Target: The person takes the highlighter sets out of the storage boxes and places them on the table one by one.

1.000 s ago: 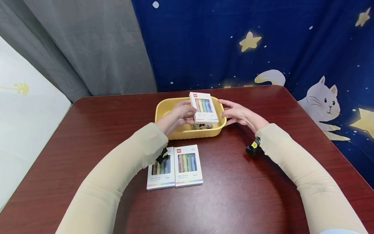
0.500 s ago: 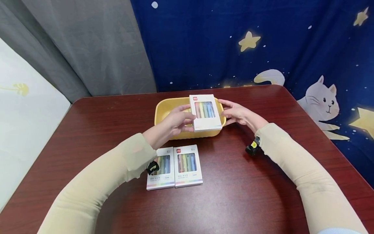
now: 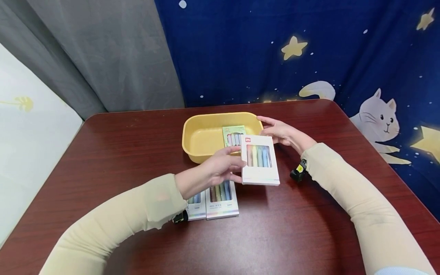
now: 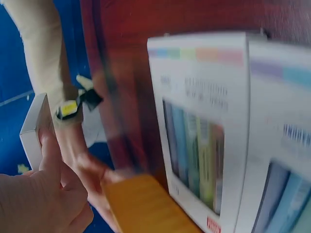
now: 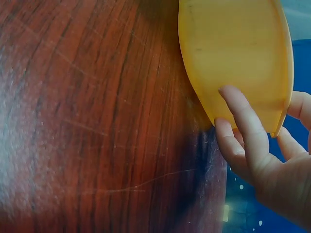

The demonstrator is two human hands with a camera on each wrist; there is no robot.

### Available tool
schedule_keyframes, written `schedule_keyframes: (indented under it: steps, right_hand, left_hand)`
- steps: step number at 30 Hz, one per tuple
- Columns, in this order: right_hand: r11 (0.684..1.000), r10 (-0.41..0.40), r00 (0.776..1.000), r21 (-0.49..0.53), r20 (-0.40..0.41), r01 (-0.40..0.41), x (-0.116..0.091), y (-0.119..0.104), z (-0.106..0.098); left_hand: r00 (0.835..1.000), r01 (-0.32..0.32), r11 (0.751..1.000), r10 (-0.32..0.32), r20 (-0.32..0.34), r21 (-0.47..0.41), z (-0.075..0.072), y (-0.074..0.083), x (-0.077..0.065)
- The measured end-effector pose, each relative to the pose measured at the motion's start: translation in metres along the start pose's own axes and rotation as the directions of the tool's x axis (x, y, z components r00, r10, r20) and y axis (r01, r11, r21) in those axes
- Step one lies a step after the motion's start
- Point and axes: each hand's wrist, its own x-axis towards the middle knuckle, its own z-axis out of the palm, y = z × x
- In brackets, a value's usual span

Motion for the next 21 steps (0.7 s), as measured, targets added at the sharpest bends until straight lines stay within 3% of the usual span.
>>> schedule_keyframes:
  steps: [11, 21]
  right_hand:
    - [1.0, -0.007, 1.0, 0.015, 0.016, 0.007, -0.001, 0.0, -0.001]
    - [1.0, 0.003, 1.0, 0.03, 0.011, -0.003, -0.001, -0.002, 0.0]
  left_hand:
    - [0.999, 0.041, 0.999, -0.041, 0.019, 0.033, 0.008, -0.031, 0.009]
    - [0.998, 0.057, 0.997, -0.056, -0.02, 0.043, 0.023, -0.058, 0.021]
